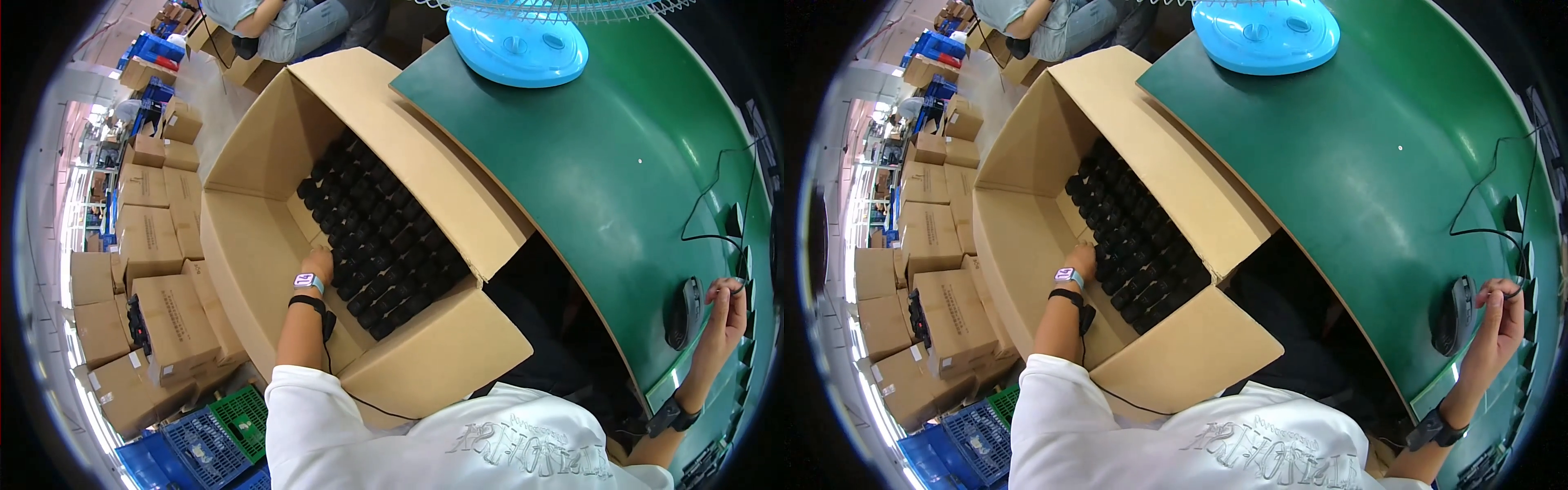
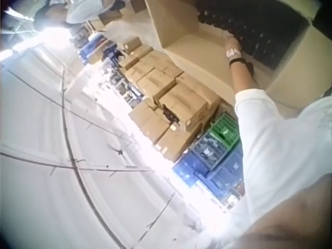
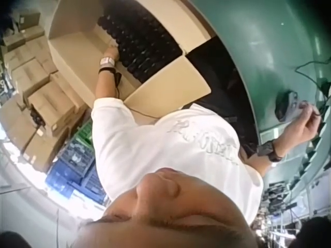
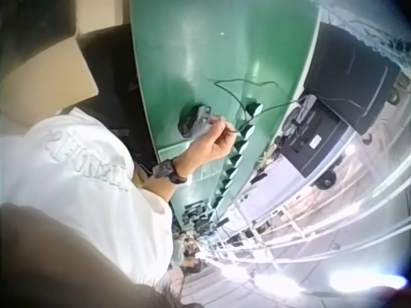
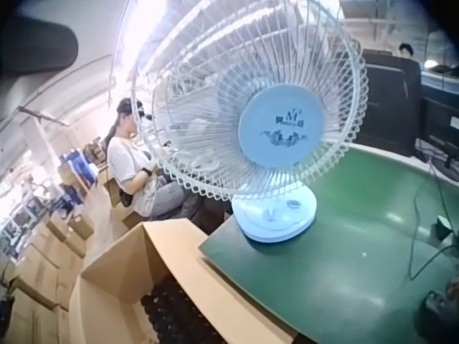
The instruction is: Test electronic mice by checking their sensors and then place them into a cardboard box for packaging.
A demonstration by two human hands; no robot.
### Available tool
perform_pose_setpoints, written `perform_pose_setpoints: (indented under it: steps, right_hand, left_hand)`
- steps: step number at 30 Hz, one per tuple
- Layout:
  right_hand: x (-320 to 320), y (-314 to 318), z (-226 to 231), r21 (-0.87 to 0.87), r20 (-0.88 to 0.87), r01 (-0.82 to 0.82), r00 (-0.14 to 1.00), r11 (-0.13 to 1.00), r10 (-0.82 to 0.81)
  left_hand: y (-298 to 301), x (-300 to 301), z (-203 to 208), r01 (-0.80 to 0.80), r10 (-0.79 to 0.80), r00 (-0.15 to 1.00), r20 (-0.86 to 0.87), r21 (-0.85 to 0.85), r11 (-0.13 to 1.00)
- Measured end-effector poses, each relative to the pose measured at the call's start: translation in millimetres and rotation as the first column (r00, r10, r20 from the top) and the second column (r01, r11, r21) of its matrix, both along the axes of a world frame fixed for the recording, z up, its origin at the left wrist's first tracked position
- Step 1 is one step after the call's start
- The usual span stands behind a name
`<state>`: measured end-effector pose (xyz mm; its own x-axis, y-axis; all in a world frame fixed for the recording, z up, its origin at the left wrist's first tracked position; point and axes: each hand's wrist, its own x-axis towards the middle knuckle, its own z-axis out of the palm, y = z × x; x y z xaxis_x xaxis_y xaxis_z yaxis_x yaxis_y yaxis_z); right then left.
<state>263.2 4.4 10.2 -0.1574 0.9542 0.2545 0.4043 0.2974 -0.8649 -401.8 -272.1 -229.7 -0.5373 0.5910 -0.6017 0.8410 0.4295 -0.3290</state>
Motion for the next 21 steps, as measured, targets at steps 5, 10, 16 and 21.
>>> perform_pose_setpoints:
  steps: [5, 10, 16, 21]
  right_hand:
    - [-3.0, -1.0, -1.9, -0.005, -0.079, -0.023, 0.997, 1.000, 0.022]
    - [-5.1, -5.1, -2.1, 0.022, -0.065, -0.050, 0.997, 0.999, 0.051]
    - [2.9, -9.0, -4.6, 0.035, -0.095, -0.039, 0.995, 0.999, 0.042]
    - [5.6, -7.1, -9.2, 0.023, -0.099, -0.038, 0.994, 0.999, 0.041]
  left_hand:
    - [29.6, 0.9, 9.3, 0.126, -0.131, 0.990, -0.043, -0.112, 0.986]
    - [47.2, -0.5, 11.5, 0.148, -0.154, 0.988, 0.004, -0.285, 0.947]
    - [32.8, -6.3, 1.6, 0.091, -0.082, 0.995, 0.055, -0.196, 0.976]
    - [15.4, -16.0, 3.4, -0.108, 0.101, 0.988, 0.115, 0.062, 0.992]
